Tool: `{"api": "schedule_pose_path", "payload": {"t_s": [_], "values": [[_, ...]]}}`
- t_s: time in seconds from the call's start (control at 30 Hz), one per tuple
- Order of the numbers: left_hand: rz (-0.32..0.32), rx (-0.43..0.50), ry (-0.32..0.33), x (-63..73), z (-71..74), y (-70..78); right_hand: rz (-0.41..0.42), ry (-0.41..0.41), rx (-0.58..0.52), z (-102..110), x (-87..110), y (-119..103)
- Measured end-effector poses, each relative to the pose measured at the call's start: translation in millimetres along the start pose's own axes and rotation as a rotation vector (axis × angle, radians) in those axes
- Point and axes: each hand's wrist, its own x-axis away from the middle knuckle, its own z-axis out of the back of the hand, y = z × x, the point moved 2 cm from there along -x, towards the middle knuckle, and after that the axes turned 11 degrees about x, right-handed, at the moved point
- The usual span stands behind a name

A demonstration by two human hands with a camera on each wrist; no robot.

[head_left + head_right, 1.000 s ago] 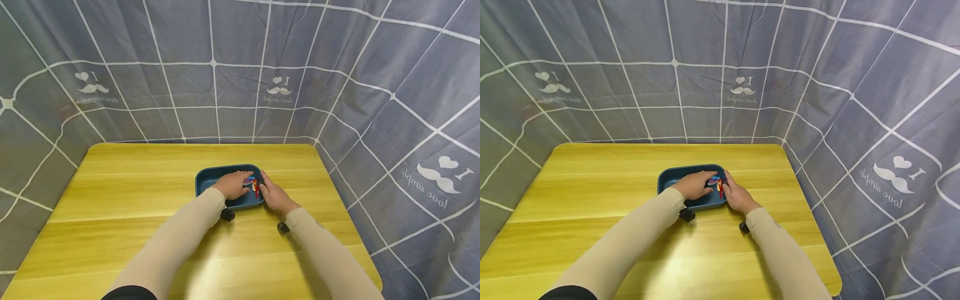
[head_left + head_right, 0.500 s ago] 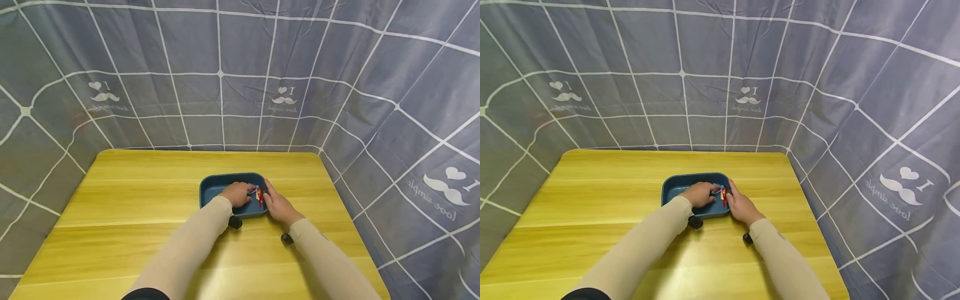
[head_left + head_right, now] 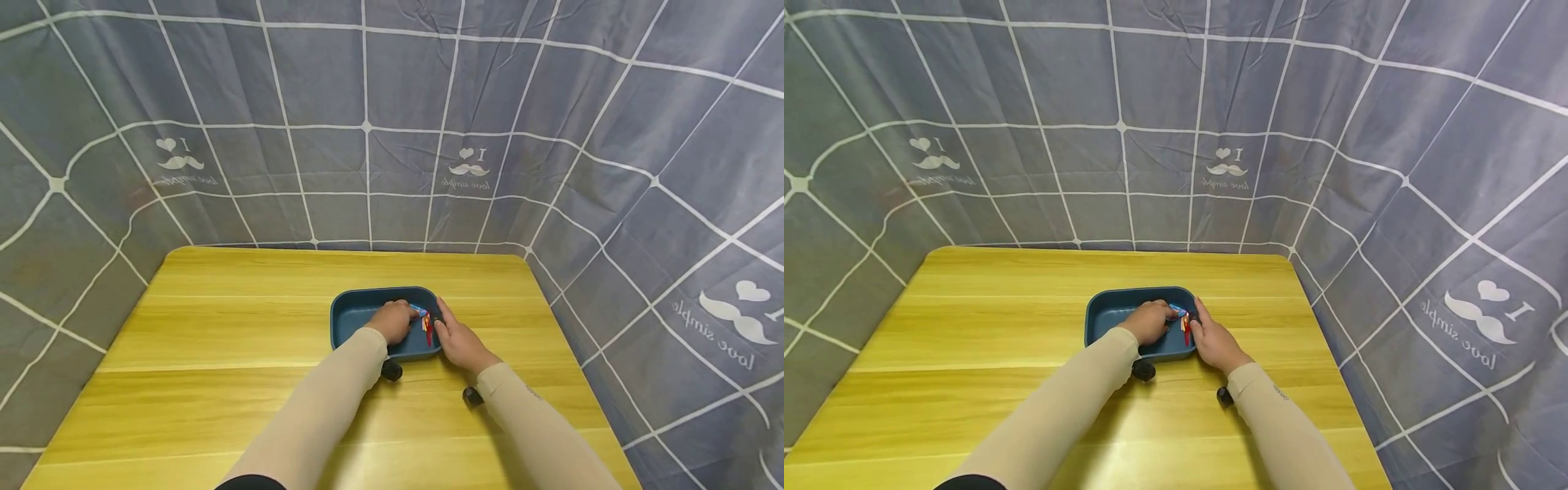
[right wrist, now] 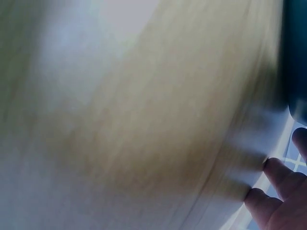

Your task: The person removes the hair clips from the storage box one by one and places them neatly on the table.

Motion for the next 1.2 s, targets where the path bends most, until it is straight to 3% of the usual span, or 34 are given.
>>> {"api": "schedule_pose_path", "payload": {"t_s": [0.33, 0.8, 1.03, 1.2], "values": [[-0.01, 0.055, 0.025, 0.8, 0.3, 4.3, 0.001, 0.005, 0.002, 0, 0.6, 3], [0.079, 0.206, 0.03, 1.3, -5.0, -5.5, -0.002, 0.02, -0.008, -5, -1.4, 3], [0.035, 0.114, 0.038, 1.3, -4.8, -4.8, -0.016, 0.013, 0.002, -5, -1.5, 3], [0.032, 0.115, 0.063, 2.2, -2.6, -3.9, -0.017, 0.016, 0.002, -5, -2.1, 3]]}}
